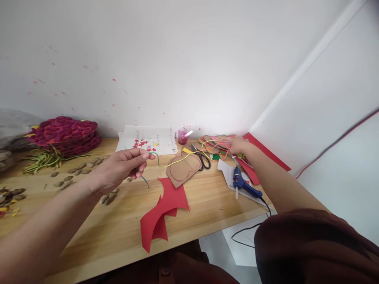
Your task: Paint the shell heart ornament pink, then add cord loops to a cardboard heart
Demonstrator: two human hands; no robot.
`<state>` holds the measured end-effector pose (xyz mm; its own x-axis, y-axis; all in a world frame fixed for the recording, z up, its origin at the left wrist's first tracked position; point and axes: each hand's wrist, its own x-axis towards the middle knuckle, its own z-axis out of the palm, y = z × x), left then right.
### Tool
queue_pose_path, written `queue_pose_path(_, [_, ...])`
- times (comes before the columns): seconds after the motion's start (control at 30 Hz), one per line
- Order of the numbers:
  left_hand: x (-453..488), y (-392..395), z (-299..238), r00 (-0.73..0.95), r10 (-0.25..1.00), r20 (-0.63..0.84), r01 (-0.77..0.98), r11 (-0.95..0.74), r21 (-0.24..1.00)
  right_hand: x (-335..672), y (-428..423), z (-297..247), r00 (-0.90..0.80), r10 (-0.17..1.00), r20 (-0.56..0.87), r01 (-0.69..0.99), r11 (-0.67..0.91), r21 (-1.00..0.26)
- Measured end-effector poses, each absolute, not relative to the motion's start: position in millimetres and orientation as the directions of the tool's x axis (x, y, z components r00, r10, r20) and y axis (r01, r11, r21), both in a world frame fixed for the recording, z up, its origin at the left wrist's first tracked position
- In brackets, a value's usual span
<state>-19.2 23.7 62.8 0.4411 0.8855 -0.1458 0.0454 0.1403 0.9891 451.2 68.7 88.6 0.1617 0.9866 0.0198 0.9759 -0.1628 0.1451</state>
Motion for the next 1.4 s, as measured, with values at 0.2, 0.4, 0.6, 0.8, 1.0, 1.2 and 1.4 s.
queue_pose_path(0.2, [-14.2,19.3,58.4,0.468,0.869,-0.160,-0.013,0.188,0.982,447.0,68.4,78.8,0.232,0.972,0.027,0.966,-0.233,0.108])
queue_pose_path(0.4, [-10.6,15.7,52.1,0.457,0.875,-0.161,-0.028,0.195,0.980,444.6,69.1,82.3,0.283,0.959,-0.024,0.959,-0.282,0.044])
queue_pose_path(0.6, [-11.2,14.1,55.9,0.487,0.859,-0.156,-0.056,0.209,0.976,458.1,66.0,121.9,0.411,0.909,0.068,0.911,-0.413,0.006])
queue_pose_path(0.8, [5.5,18.2,58.7,0.464,0.863,-0.200,-0.116,0.284,0.952,482.9,55.3,166.2,0.615,0.719,0.324,0.760,-0.650,0.000])
queue_pose_path(1.0, [24.8,14.6,45.3,0.510,0.835,-0.208,-0.134,0.315,0.940,451.4,48.3,132.4,0.582,0.792,0.184,0.801,-0.598,0.041])
queue_pose_path(1.2, [17.9,12.5,36.1,0.584,0.785,-0.205,-0.020,0.267,0.963,354.9,30.1,110.7,0.115,0.986,0.121,0.993,-0.110,-0.054])
queue_pose_path(1.4, [13.9,10.8,33.8,0.624,0.769,-0.138,-0.052,0.217,0.975,243.2,-8.9,82.4,-0.463,0.885,0.046,0.546,0.326,-0.771])
